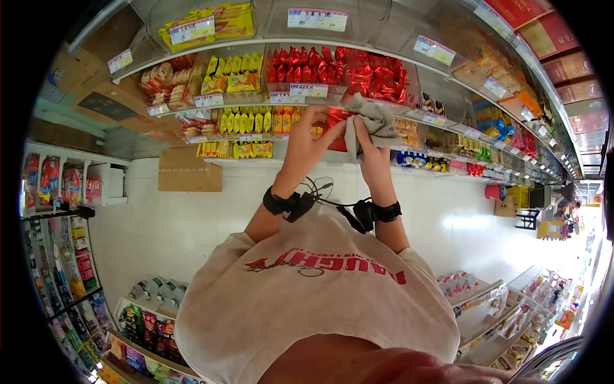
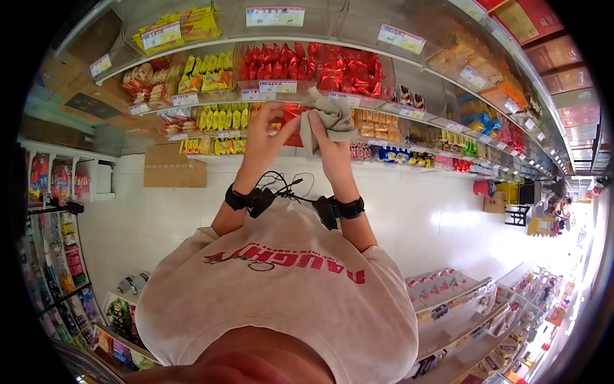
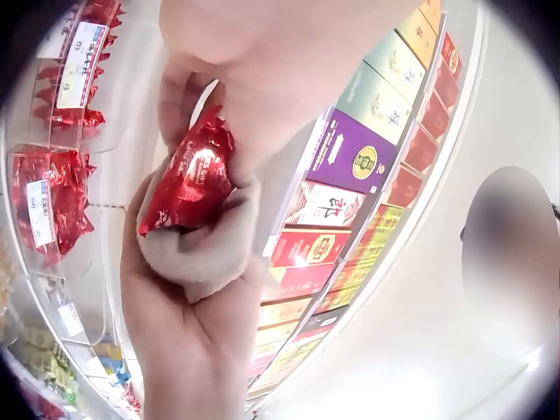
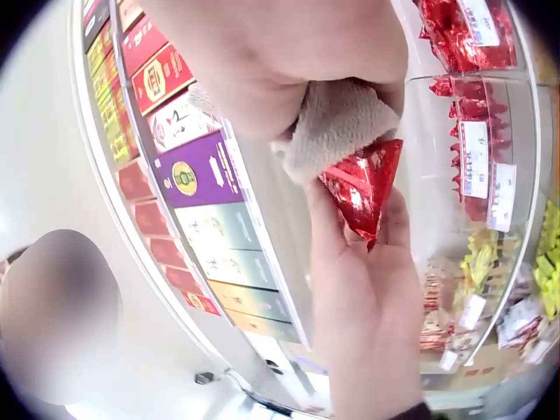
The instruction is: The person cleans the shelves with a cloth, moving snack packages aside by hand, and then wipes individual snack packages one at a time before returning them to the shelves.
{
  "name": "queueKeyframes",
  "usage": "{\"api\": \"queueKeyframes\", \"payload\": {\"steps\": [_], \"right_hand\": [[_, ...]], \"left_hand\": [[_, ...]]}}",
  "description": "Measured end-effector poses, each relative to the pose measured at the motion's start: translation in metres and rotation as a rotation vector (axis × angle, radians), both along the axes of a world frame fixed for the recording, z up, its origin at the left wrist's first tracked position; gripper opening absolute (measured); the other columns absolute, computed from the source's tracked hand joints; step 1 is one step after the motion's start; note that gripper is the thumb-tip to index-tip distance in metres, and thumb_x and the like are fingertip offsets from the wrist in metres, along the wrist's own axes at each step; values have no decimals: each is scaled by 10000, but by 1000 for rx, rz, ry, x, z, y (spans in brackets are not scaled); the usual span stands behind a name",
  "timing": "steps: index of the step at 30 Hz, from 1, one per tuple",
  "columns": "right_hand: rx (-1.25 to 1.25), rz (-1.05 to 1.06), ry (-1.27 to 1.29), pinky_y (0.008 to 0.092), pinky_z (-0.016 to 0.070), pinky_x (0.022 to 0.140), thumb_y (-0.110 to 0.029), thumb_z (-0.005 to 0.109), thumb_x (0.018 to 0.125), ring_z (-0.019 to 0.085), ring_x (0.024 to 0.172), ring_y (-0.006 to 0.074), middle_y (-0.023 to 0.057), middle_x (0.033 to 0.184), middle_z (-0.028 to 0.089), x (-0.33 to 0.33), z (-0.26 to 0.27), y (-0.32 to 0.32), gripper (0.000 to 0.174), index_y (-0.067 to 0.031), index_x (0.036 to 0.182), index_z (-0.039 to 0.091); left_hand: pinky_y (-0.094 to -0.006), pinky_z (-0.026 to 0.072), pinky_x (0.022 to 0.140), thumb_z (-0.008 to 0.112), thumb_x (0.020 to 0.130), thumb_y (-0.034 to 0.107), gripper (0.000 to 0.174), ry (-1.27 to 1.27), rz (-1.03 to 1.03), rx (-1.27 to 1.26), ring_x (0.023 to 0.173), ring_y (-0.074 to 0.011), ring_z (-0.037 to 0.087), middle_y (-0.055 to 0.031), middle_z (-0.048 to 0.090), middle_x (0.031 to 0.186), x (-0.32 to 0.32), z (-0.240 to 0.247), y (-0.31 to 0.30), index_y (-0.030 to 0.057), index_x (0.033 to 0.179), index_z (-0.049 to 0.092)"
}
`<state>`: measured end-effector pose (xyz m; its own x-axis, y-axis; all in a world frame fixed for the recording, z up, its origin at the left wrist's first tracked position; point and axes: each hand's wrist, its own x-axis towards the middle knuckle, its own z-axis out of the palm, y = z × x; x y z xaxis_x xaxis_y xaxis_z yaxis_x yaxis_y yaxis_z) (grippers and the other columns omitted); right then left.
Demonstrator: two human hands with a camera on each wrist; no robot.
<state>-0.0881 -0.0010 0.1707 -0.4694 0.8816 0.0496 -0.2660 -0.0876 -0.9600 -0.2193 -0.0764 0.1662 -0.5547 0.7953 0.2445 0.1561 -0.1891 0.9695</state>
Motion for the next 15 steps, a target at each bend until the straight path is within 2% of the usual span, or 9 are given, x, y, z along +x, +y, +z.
{"api": "queueKeyframes", "payload": {"steps": [1,2,3,6,8,10,12,13,15], "right_hand": [[136,-48,-124,251,473,888,-141,687,965,585,1024,91,31,1128,652,0,-8,0,277,5,1191,621],[120,-50,-136,254,472,893,-134,680,966,587,1026,96,34,1132,654,-3,-10,-1,265,6,1185,623],[107,-47,-146,258,471,897,-127,674,968,589,1027,101,36,1135,656,-6,-9,-3,254,6,1179,625],[27,-52,-58,270,478,891,-119,654,974,600,1014,116,46,1121,668,-23,-6,-13,246,6,1184,624],[-147,9,95,273,477,902,-145,664,974,599,1021,117,50,1123,671,-32,-4,-17,287,4,1215,618],[-106,72,52,277,480,895,-162,669,974,601,1008,118,55,1121,674,-42,1,-19,308,1,1230,618],[150,117,-175,281,488,870,-170,670,975,607,976,119,58,1116,677,-55,6,-28,308,-3,1229,623],[210,23,-154,293,503,798,-165,667,976,608,892,113,66,1043,690,-64,2,-34,281,8,1195,636],[407,-64,-333,302,507,781,-167,652,987,606,868,113,68,1021,695,-58,-1,-25,269,14,1186,639]], "left_hand": [[-256,518,791,759,898,152,307,-15,-21,-52,907,-110,644,-80,694,1008,-6,-2,-5,-20,1124,643],[-252,519,808,753,902,128,283,-30,-41,-103,914,-104,649,-70,690,1021,-11,-4,-9,-17,1117,641],[-254,535,747,777,880,124,276,-27,-35,-16,848,-106,650,-62,668,972,-14,-9,-8,-20,1077,647],[-252,540,705,782,867,91,260,214,68,113,798,-98,644,-50,640,941,-29,-8,-21,-31,1058,654],[-257,522,698,798,846,105,277,115,122,123,774,-120,629,-69,643,903,-40,-10,-27,-30,1049,666],[-263,509,686,806,833,108,284,31,175,150,757,-131,617,-77,639,881,-49,-11,-30,-27,1044,671],[-270,501,671,807,828,101,281,-36,210,184,745,-129,607,-74,627,875,-56,-10,-31,-19,1042,670],[-280,500,657,812,825,120,334,-58,207,171,749,-139,616,-81,633,871,-58,-18,-28,-12,1090,657],[-289,510,684,811,829,133,404,114,321,69,779,-148,633,-98,654,896,-54,-24,-23,-15,1162,637]]}}
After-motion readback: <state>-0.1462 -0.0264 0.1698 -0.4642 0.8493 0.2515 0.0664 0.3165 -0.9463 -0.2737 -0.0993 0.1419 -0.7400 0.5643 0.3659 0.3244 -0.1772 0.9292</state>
